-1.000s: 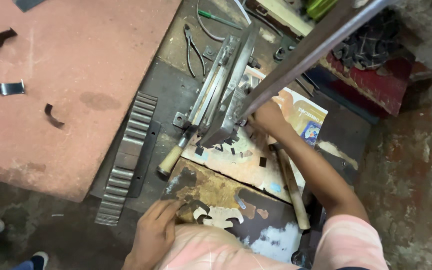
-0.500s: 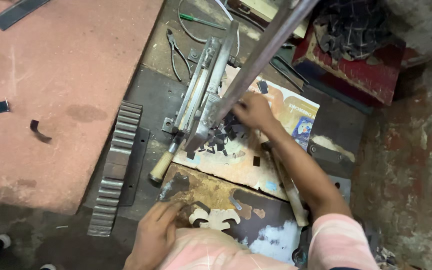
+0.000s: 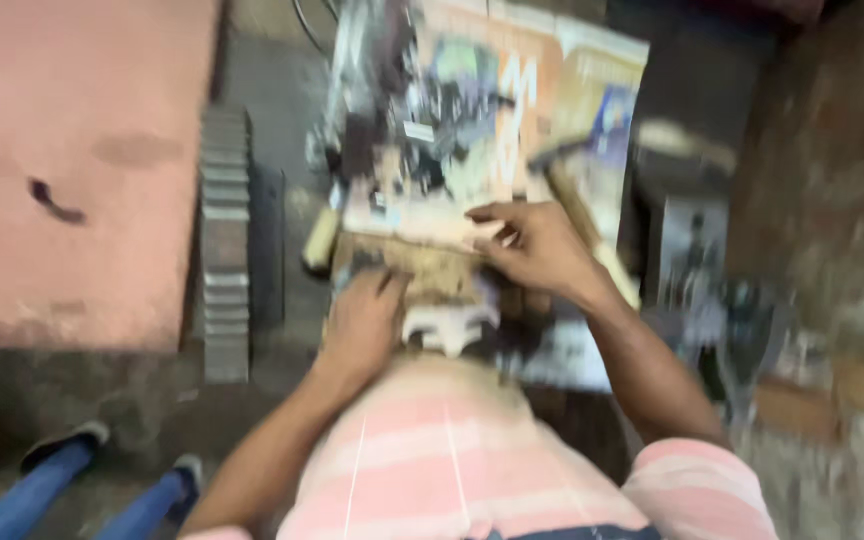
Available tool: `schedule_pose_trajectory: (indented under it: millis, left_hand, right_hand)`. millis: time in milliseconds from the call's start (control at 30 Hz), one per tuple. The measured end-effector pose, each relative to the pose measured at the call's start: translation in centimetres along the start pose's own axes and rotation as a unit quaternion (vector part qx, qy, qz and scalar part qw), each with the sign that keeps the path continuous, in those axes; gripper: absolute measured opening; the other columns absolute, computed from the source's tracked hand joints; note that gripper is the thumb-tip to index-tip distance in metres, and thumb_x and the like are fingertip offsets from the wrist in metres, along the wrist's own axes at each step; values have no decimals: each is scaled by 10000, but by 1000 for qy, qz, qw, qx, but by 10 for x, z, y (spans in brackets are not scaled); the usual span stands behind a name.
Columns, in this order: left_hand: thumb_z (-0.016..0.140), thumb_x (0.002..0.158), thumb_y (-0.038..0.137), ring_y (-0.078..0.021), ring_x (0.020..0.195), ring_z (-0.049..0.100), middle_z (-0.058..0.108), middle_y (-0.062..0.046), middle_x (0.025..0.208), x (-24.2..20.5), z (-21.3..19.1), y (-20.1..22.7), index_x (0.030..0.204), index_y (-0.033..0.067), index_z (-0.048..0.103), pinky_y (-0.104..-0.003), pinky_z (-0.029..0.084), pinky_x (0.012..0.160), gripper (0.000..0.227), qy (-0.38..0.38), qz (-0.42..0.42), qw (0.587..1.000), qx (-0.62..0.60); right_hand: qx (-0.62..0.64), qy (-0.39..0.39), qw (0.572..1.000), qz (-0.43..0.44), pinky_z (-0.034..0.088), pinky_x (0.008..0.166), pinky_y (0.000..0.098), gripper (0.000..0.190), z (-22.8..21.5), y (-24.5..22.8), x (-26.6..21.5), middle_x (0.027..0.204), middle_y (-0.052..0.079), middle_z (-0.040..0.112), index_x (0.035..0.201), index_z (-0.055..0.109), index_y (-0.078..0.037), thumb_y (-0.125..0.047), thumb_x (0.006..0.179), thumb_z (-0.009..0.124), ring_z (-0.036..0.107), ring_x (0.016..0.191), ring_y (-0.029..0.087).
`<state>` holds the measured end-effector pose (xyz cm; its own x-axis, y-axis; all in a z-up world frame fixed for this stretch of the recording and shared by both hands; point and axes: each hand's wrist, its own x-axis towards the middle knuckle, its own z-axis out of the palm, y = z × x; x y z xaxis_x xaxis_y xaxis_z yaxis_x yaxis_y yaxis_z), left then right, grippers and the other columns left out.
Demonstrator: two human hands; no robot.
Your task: The person assembles a white plastic component with several small metal strips. They use a hammer to tap the metal pieces into place and a large pair of pliers to bend and secure them. The person repeatedly checks the fit of the parts and uses a manual press machine to shape the metal strips.
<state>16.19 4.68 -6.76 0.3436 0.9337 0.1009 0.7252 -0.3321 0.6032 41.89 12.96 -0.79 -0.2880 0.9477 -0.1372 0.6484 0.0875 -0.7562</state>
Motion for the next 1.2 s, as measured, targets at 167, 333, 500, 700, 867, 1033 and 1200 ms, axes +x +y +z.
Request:
schedule_pose_trajectory:
  millis: [167, 333, 500, 700, 867, 1033, 1200]
  left_hand:
    - [597, 843, 6, -372, 1025, 661, 694, -158, 1117, -3, 19, 24, 1164, 39, 689, -485, 527, 873, 335, -61, 41, 997, -23]
    - [656, 805, 32, -389, 1052, 657, 689, -171, 1133, -19, 20, 36, 1171, 22, 680, -475, 533, 891, 367, -112, 88, 988, -51]
    - [801, 857, 232, -420, 1044, 636, 688, -230, 1124, -32, -13, 35, 1280, -54, 624, -497, 503, 922, 540, -6, 31, 995, -99]
    - [811, 852, 277, -425, 944, 682, 716, -250, 1018, -48, 2, 26, 1250, -42, 651, -487, 530, 857, 534, 1, -13, 993, -119]
    - [743, 892, 194, -394, 845, 699, 718, -229, 909, -53, 22, 22, 1242, -4, 692, -470, 541, 774, 405, 27, -64, 989, -128]
    - [706, 931, 161, -368, 808, 700, 728, -198, 893, -52, 27, 20, 1194, 64, 745, -461, 536, 744, 284, 32, -76, 991, -104]
    - [717, 909, 175, -380, 830, 686, 715, -194, 879, -46, 22, 24, 1199, 37, 726, -478, 529, 766, 322, 6, -59, 993, -105]
  right_hand:
    - [-64, 109, 992, -13, 562, 645, 339, 237, 59, 11, -95, 892, 172, 754, 1119, 781, -24, -113, 900, 774, 720, 729, 250]
    - [6, 207, 977, 43, 565, 657, 337, 131, 94, 21, -141, 892, 145, 749, 1019, 765, -22, -67, 898, 783, 737, 746, 237]
    - [2, 268, 962, 58, 525, 642, 321, 177, 89, 38, -139, 868, 150, 729, 1097, 777, -16, -17, 921, 755, 690, 699, 236]
    - [38, 254, 967, 7, 542, 805, 335, 174, 98, 53, -136, 834, 117, 728, 1110, 778, -26, 0, 944, 736, 692, 718, 212]
    - [32, 245, 969, 24, 531, 722, 316, 193, 102, 50, -128, 887, 126, 747, 1106, 780, -28, -21, 915, 754, 682, 728, 204]
    - [8, 231, 973, 4, 518, 674, 317, 161, 103, 54, -131, 822, 136, 738, 1073, 786, -8, -4, 912, 779, 672, 676, 199]
    - [102, 236, 961, 103, 565, 609, 242, 137, 111, 62, -139, 805, 88, 768, 1076, 781, 5, -21, 945, 755, 716, 662, 101]
